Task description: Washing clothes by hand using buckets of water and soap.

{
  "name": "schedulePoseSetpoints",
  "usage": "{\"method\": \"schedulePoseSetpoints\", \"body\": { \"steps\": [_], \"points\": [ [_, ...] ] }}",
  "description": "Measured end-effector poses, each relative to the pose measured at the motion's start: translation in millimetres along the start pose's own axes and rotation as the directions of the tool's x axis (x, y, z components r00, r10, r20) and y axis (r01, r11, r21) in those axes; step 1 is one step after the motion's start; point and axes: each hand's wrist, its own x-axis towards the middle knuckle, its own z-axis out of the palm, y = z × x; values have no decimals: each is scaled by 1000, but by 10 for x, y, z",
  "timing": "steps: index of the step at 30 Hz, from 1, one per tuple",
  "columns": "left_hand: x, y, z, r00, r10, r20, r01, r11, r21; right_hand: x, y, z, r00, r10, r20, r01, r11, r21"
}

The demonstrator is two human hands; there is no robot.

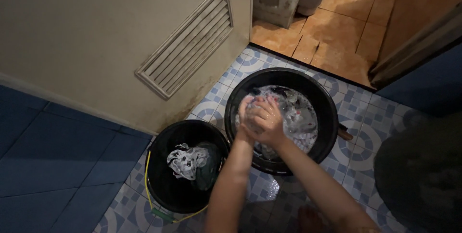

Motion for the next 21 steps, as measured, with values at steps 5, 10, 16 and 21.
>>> {"method": "schedulePoseSetpoints", "body": {
  "steps": [5, 10, 16, 21],
  "points": [
    [228, 686, -184, 974, -219, 57, 33, 387, 921, -47, 49, 70, 986, -22, -166, 24, 1000, 12],
    [144, 125, -27, 917, 289, -275, 216, 221, 951, -186, 110, 223, 979, 119, -165, -117, 993, 25],
    [208, 414, -201, 924, 336, -184, 112, 222, 969, -196, 167, 274, 962, 211, -176, -216, 976, -8],
    [258, 773, -339, 949, 297, -106, 31, 247, 968, -232, 230, 325, 953, 225, -202, -221, 974, 42]
  ]
}}
